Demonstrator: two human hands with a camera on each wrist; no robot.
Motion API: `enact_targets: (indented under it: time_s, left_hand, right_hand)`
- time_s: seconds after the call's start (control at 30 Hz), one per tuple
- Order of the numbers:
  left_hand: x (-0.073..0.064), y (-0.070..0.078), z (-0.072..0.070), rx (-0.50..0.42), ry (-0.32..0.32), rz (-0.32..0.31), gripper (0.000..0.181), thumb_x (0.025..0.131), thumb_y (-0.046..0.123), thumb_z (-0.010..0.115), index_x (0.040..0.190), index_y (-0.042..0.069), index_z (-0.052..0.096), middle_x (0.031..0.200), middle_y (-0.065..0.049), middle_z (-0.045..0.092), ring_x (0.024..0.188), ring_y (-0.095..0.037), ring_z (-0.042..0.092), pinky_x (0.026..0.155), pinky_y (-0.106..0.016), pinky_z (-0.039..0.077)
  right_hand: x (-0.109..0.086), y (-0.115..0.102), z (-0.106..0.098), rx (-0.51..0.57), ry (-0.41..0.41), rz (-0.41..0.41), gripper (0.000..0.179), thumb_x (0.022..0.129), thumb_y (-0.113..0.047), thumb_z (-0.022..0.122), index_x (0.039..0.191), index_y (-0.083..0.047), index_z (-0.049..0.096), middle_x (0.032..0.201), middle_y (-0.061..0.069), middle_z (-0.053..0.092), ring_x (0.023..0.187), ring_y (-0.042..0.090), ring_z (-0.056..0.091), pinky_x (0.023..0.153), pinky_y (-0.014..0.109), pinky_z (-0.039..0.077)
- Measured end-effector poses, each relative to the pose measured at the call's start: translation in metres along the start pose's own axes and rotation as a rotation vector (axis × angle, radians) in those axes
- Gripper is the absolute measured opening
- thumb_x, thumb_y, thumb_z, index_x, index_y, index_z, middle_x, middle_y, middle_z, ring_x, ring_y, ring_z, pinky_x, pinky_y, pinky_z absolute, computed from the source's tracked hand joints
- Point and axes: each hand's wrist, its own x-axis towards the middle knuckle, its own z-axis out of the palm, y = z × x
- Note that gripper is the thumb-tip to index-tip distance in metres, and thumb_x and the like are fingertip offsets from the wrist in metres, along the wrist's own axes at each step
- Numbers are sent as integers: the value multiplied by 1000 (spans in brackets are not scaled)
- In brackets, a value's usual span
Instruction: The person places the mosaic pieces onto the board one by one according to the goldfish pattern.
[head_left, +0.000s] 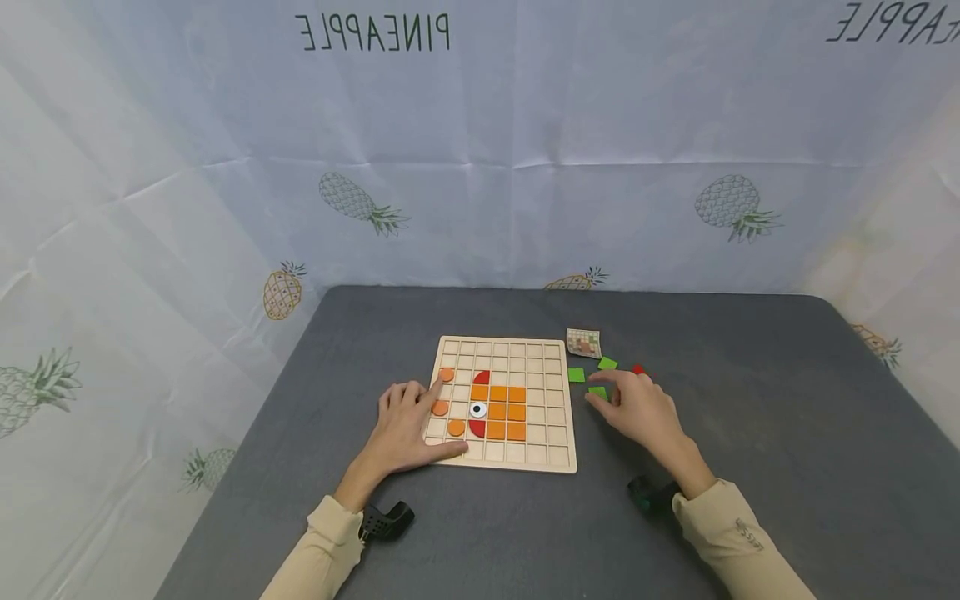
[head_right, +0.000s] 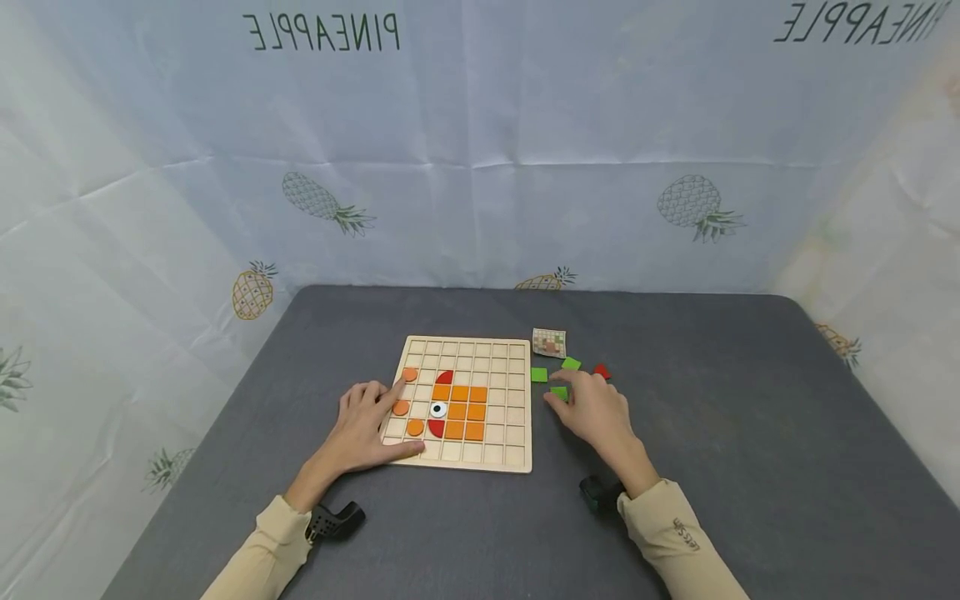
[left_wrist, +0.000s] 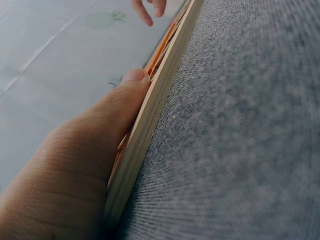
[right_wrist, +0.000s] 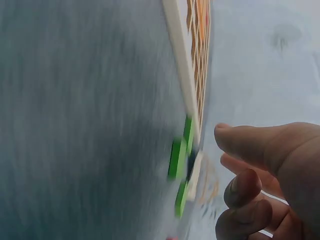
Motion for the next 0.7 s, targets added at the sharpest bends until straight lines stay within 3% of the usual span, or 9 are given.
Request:
enact_targets:
  time_s: [0.23,0.4,0.53,0.7]
  left_hand:
    - [-1,0,0,-10,8,-4,116,74,85,62,161,13,34,109,-6,45,106,-30,35,104,-61,23]
    - [-1,1,1,-16,4,-23,113,73,76,71,161,14,34,109,-6,45,110,-31,36,106,-61,21]
    - [0,0,2,-11,2,-23,113,73,76,70,161,14,33,109,-5,45,109,-30,35,106,-60,22]
    - [0,-1,3,-9,-1,-18,114,74,79,67,161,14,33,109,-5,44,108,-30,35,106,-60,22]
  right_hand:
    - [9,29,-13,-24,-8,128,49,95,-29,72,133,0,64,58,2,53,48,16,44,43,28,29]
    - [14,44,-13,-39,-43,210,57,95,-35,72,136,3,61,77,12,66,56,19,53,47,31,38]
    - [17,49,-11,-45,-55,253,58,94,-37,72,135,3,61,91,18,69,62,22,56,50,33,42]
    - [19,50,-12,-42,-56,279,53,95,-33,71,134,3,62,85,16,68,61,23,57,49,34,42]
